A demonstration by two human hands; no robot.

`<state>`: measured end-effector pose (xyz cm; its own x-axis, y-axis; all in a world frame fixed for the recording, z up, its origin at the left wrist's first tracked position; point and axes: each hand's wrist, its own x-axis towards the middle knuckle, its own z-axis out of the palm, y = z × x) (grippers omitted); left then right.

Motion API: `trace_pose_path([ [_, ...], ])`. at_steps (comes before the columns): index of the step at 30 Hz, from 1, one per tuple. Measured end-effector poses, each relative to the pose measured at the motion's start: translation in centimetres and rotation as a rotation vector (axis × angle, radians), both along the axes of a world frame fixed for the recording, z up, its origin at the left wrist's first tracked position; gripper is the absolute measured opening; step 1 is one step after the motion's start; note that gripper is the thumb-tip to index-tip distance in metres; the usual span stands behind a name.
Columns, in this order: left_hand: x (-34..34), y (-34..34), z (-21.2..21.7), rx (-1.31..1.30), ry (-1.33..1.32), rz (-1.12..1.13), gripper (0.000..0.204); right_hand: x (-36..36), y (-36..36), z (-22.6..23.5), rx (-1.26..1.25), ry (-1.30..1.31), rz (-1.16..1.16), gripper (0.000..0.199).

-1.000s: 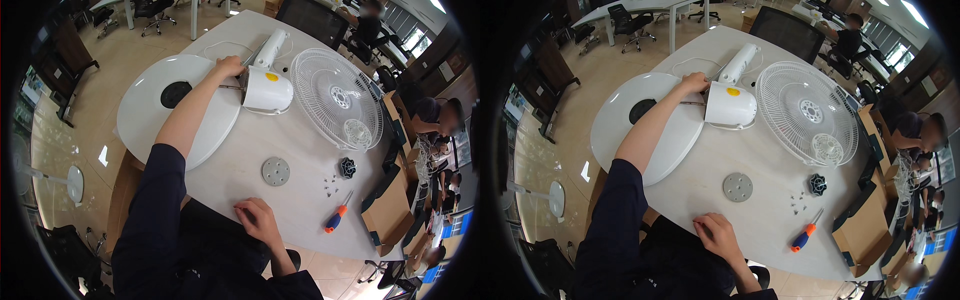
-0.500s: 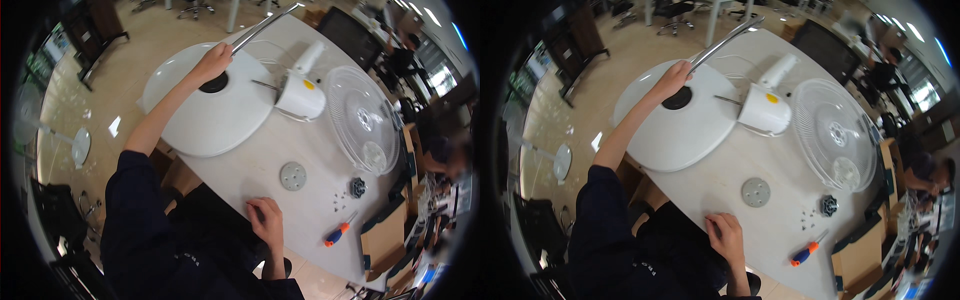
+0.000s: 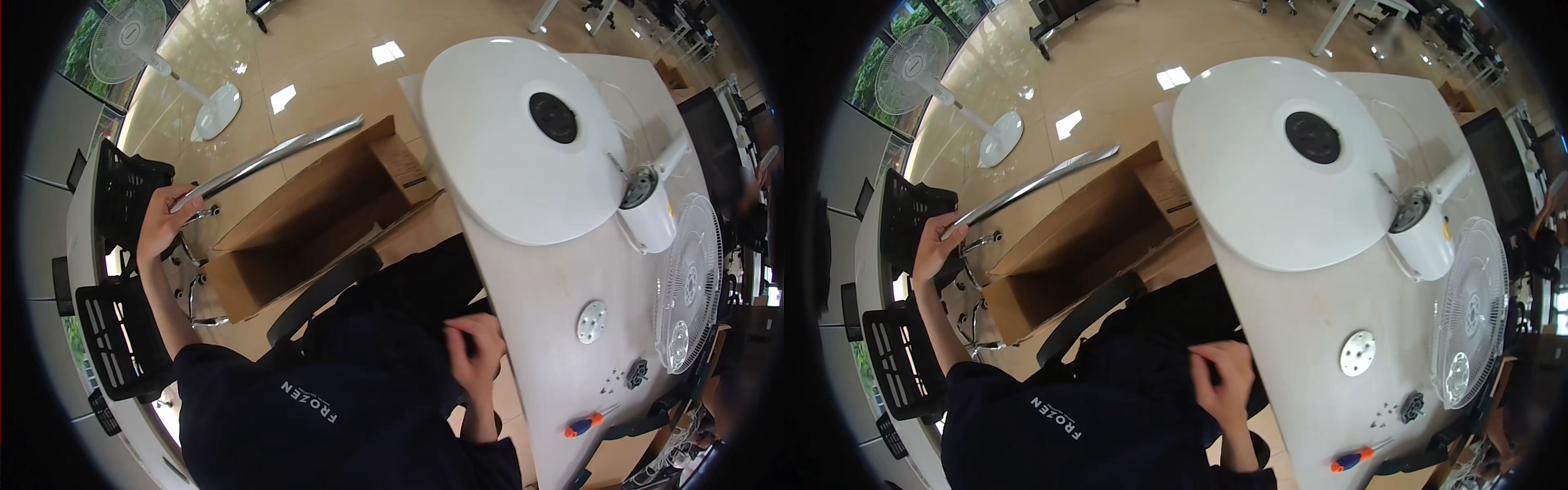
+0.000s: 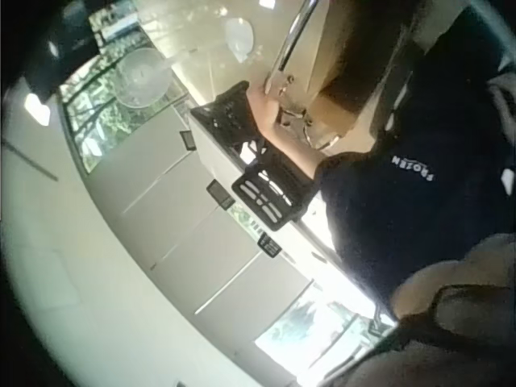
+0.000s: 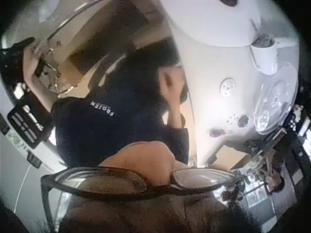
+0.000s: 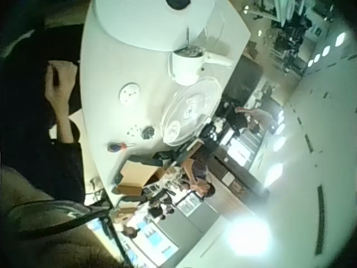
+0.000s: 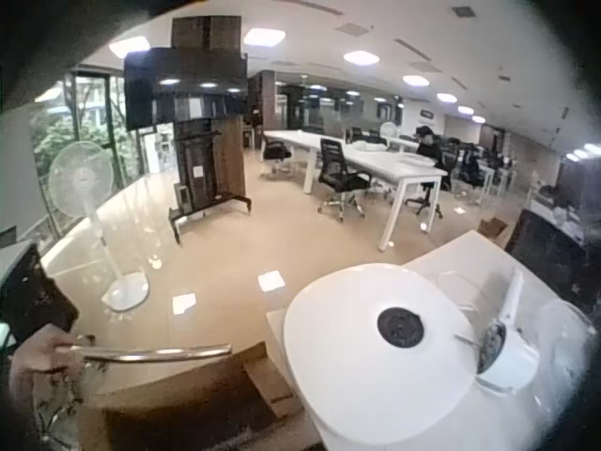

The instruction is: Disassemble the base and pole components of an electric fan using a screwdriver.

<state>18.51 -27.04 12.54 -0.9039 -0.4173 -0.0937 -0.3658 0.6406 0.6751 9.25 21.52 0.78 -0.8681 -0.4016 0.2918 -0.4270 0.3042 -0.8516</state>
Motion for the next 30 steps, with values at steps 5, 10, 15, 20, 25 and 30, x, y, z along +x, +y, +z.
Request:
trace_pose_path([
  [5, 0.9, -0.2, 0.4, -0.33, -0.687, -0.042, 0.03, 1.6, -10.1, -6.7, 0.008, -0.172, 0.308, 0.022],
  [10, 1.5, 1.4, -10.8, -0.59, -0.483, -0.247, 0.024, 2.3, -15.2, -10.3, 0.227, 0.015, 0.394, 0.049],
  [15, -4.1, 3.4, -21.8, -0.632, -0.614, -0.361, 0.021, 0.8, -16.3, -12.1, 0.364, -0.061, 0.432, 0.066],
  [20, -7.2, 3.0, -37.0, -0.681, -0.576, -0.433, 0.014, 1.3, -17.0, -10.5, 0.425, -0.158, 0.51, 0.092],
  [25, -12.1, 3.9, -49.2, -0.548, -0.96, -0.465, 0.028, 1.5, -17.3, -11.2, 0.441, -0.222, 0.529, 0.096],
  [30, -13.8, 3.8, -56.9, -0.48, -1.219, -0.384, 0.037, 1.1, -17.2, -11.2, 0.451, -0.273, 0.556, 0.092],
])
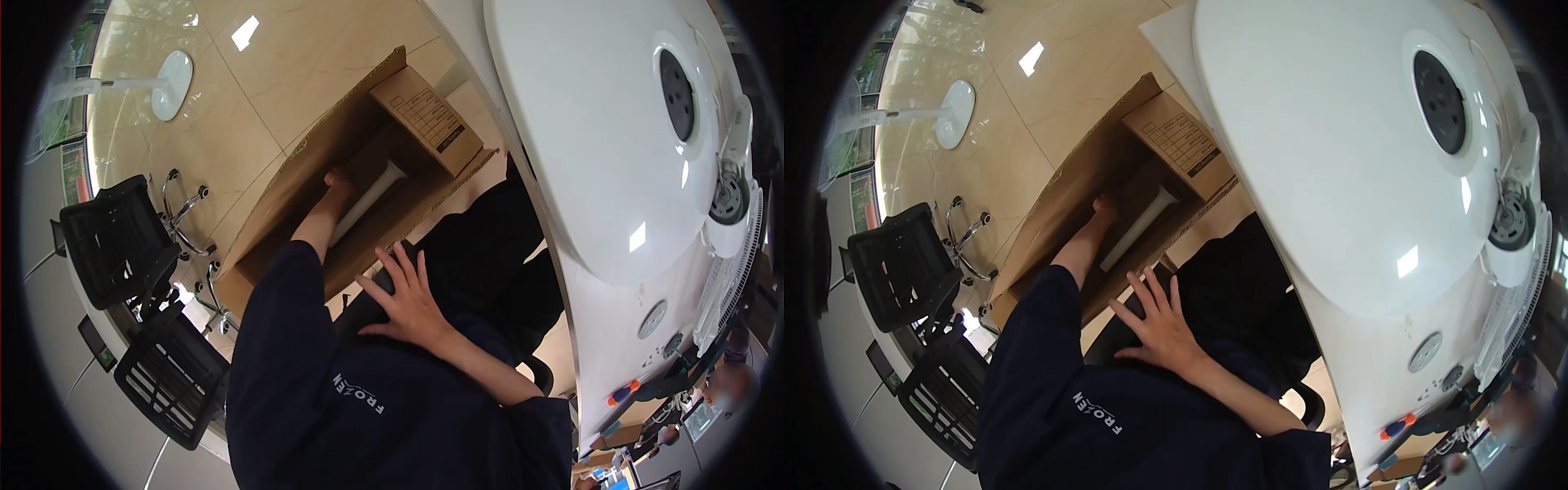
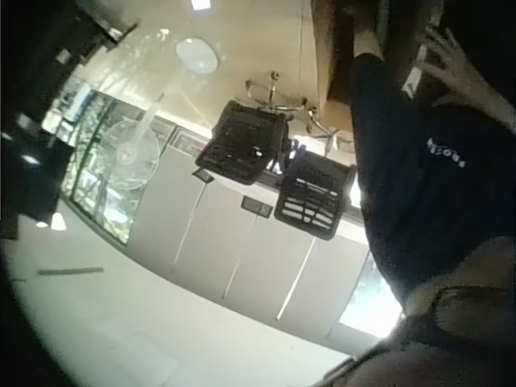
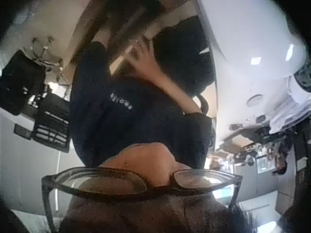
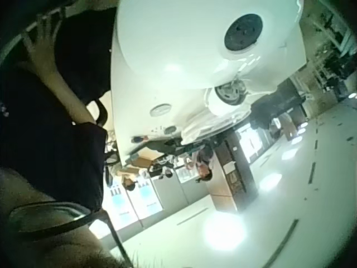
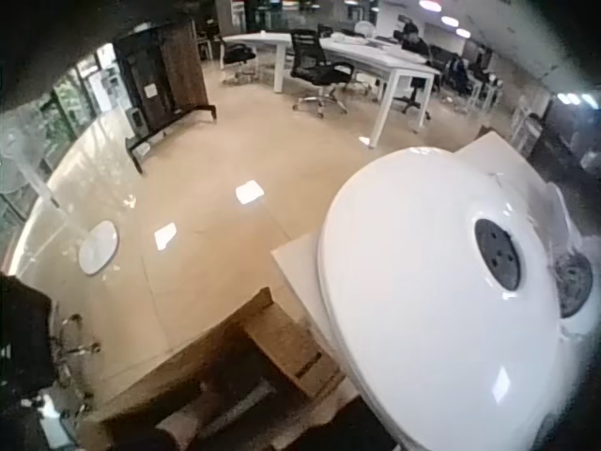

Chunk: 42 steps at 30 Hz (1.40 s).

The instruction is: Disassemble the base and pole components of an electric fan using a screwdriver.

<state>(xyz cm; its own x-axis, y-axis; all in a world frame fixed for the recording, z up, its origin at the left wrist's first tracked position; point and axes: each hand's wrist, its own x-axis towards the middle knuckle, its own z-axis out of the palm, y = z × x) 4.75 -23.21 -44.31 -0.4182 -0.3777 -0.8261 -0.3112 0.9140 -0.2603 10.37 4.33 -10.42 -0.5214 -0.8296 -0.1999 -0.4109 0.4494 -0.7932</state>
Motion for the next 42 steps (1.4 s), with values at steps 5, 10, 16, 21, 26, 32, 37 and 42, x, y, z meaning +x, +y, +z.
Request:
trace_pose_path([
  [5, 2.0, 0.1, -3.9, 0.084, 0.187, 0.338, 0.038, -0.2, 0.0, 0.1, 0.048, -0.068, 0.006, 0.082],
  [10, 1.7, 3.3, -5.4, 0.331, 0.103, 0.681, 0.034, 1.0, 0.7, -1.1, 0.149, 0.165, 0.042, 0.057],
  [16, 4.9, 2.0, -11.9, 0.493, 0.248, 0.57, 0.035, 1.4, -0.3, -0.8, 0.142, 0.104, 0.084, 0.056],
  [21, 5.1, 3.5, -11.1, 0.576, 0.252, 0.513, 0.038, 1.1, -0.1, -0.6, 0.212, 0.108, 0.153, 0.058],
  [26, 6.0, 3.7, -8.1, 0.62, 0.29, 0.452, 0.043, 1.2, -0.2, -0.5, 0.209, 0.112, 0.112, 0.058],
  [32, 8.1, 1.8, -5.0, 0.629, 0.423, 0.383, 0.05, 0.3, -0.9, 0.6, 0.163, 0.049, 0.105, 0.066],
  [37, 3.7, 1.5, 5.9, 1.014, 0.474, 0.682, 0.039, 0.9, -1.0, 0.1, 0.064, -0.027, 0.063, 0.087],
  [42, -3.4, 4.6, 33.4, 1.361, 0.958, 0.815, 0.023, 0.9, -0.9, 0.1, 0.01, -0.047, 0.017, 0.092],
])
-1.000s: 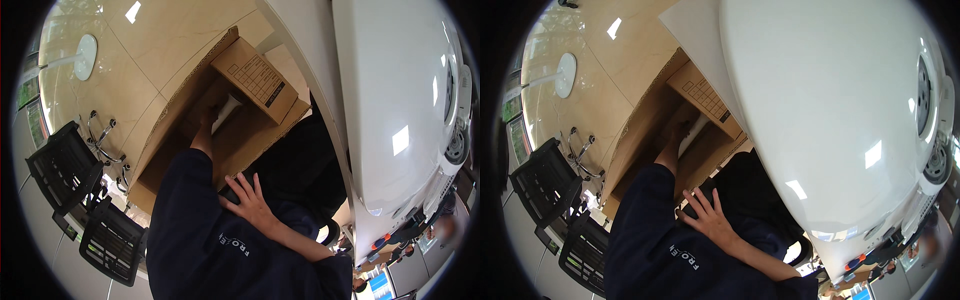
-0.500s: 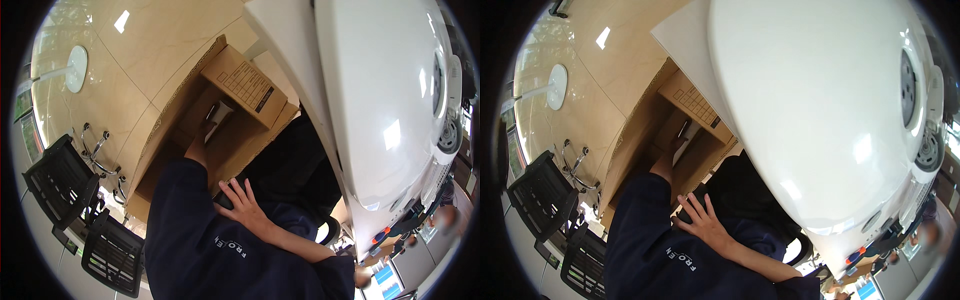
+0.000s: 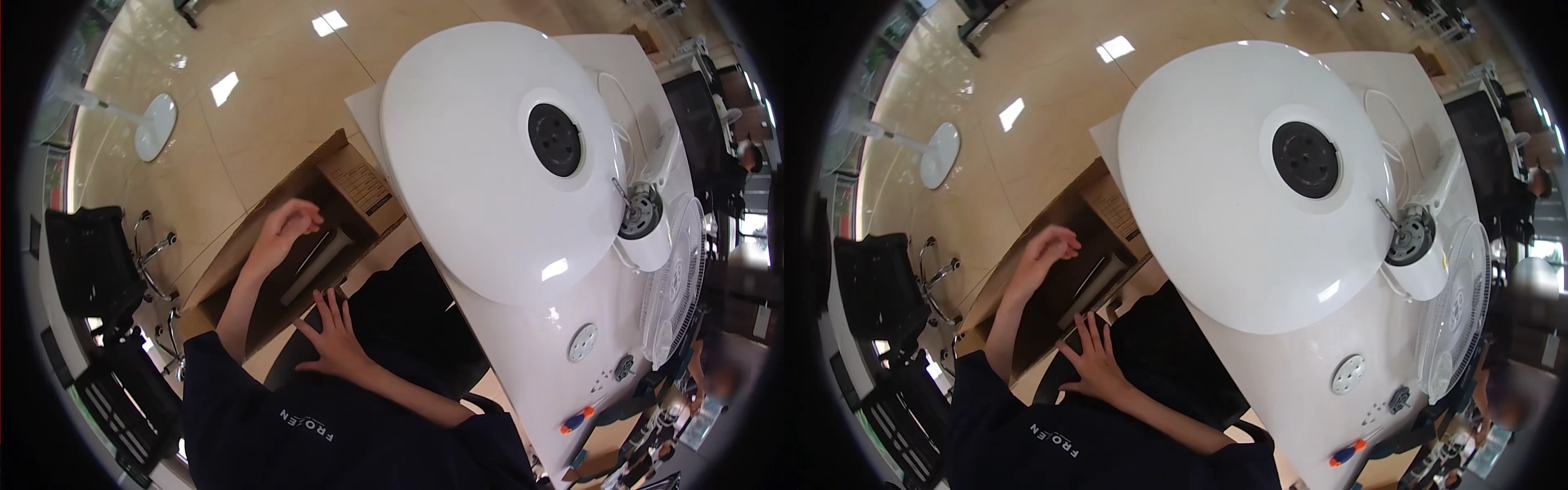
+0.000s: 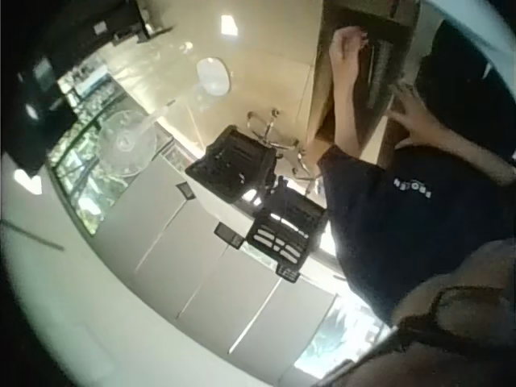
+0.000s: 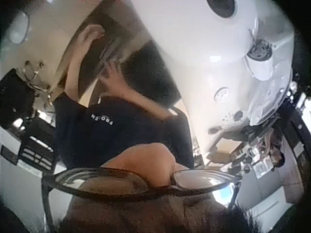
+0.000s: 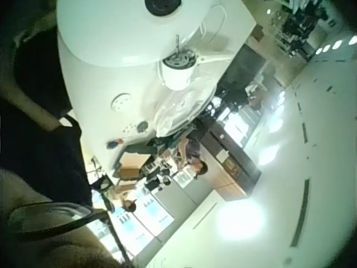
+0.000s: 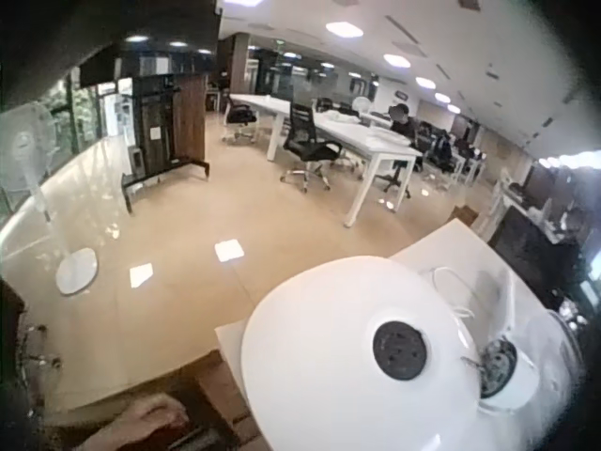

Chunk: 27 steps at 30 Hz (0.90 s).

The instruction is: Disassemble the base and pole components of an electric fan using a screwdriver.

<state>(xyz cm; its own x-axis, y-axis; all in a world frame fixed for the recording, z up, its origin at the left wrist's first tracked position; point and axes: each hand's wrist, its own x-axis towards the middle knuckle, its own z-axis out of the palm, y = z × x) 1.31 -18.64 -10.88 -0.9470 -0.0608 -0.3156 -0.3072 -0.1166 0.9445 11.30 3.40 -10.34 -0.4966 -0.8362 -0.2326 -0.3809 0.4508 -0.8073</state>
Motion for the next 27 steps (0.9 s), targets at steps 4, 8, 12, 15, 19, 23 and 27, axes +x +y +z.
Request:
trace_pose_path([
  [4, -1.6, 7.0, 11.5, -0.27, 0.317, -0.01, 0.035, -1.1, 0.9, 1.1, -0.134, 0.076, 0.016, 0.092],
  [8, -5.1, 15.5, 14.2, -0.819, 0.737, -0.061, 0.056, -3.3, 5.6, 2.2, -0.314, -0.075, -0.144, 0.073],
  [12, -6.3, 20.9, 15.1, -0.865, 0.775, -0.156, 0.058, -4.0, 14.9, 10.2, -0.389, -0.262, -0.21, 0.054],
  [15, -6.2, 23.5, 13.8, -1.267, 0.801, -0.147, 0.059, -4.1, 24.3, 17.2, -0.439, 0.069, -0.287, 0.044],
  [19, -6.7, 23.7, 12.5, -1.289, 0.865, -0.072, 0.059, -7.2, 32.7, 23.4, -0.01, 0.474, -0.783, 0.048],
  [23, -7.0, 23.7, 12.5, -1.302, 0.894, 0.031, 0.052, -20.0, 34.8, 23.5, -0.071, 0.994, -0.789, 0.045],
  [27, -7.3, 24.7, 12.1, -1.293, 0.92, 0.047, 0.05, -32.6, 35.0, 21.7, 0.178, 0.888, -0.981, 0.057],
])
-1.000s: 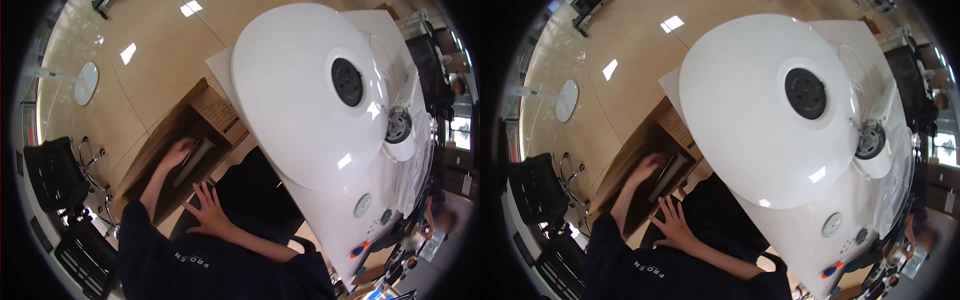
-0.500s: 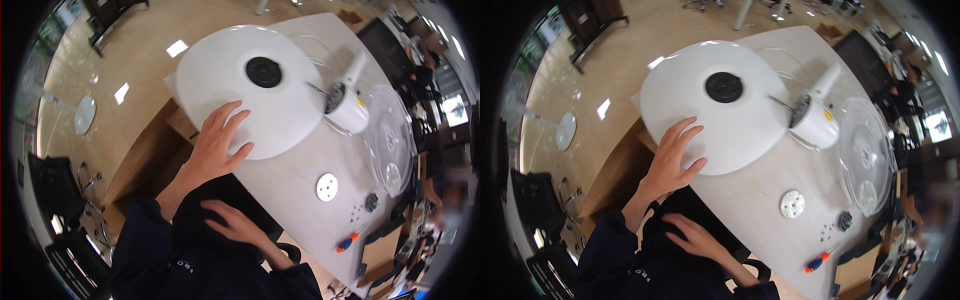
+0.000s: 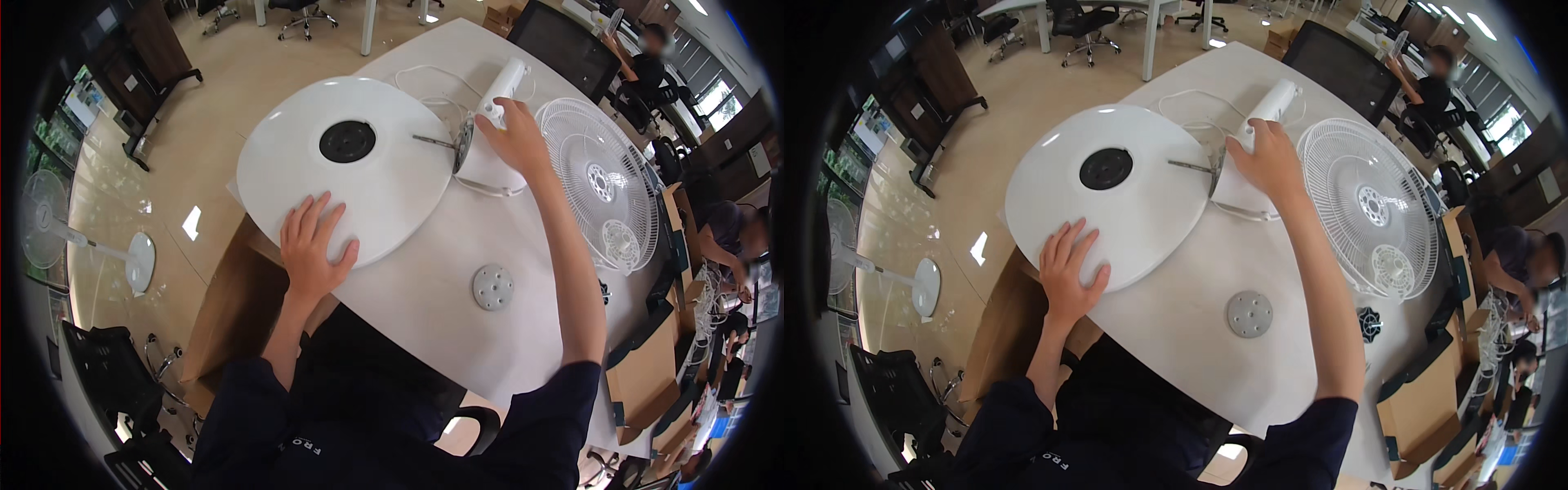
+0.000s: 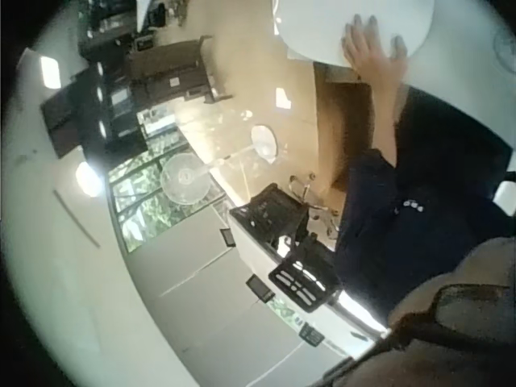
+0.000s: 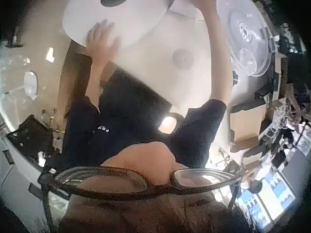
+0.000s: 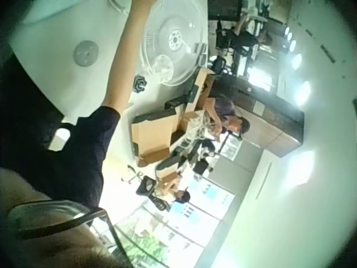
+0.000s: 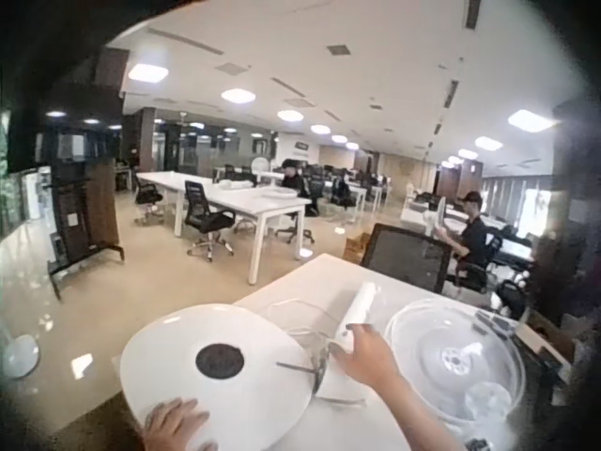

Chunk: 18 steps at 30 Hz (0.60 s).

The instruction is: Disassemble the base and pole components of an electric fan using a screwdriver.

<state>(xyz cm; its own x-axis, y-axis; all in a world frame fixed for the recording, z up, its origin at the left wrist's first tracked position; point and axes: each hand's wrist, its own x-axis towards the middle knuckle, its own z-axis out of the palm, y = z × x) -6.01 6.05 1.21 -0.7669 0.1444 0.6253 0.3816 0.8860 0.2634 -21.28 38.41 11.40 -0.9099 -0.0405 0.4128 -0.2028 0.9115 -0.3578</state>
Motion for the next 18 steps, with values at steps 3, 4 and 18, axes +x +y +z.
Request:
trace_pose_path([
  [3, 0.5, -0.6, 0.0, 0.009, -0.018, 0.021, 0.049, -7.2, -1.4, -1.7, 0.067, -0.169, -0.189, 0.068],
  [4, 0.6, -0.8, 0.1, -0.003, -0.008, 0.045, 0.049, -9.0, -1.2, -1.6, -0.039, -0.454, -0.205, 0.07],
  [18, 0.4, -0.5, 1.2, 0.031, -0.022, 0.013, 0.047, -14.0, 2.7, -4.0, -0.347, -0.867, -0.279, 0.081],
])
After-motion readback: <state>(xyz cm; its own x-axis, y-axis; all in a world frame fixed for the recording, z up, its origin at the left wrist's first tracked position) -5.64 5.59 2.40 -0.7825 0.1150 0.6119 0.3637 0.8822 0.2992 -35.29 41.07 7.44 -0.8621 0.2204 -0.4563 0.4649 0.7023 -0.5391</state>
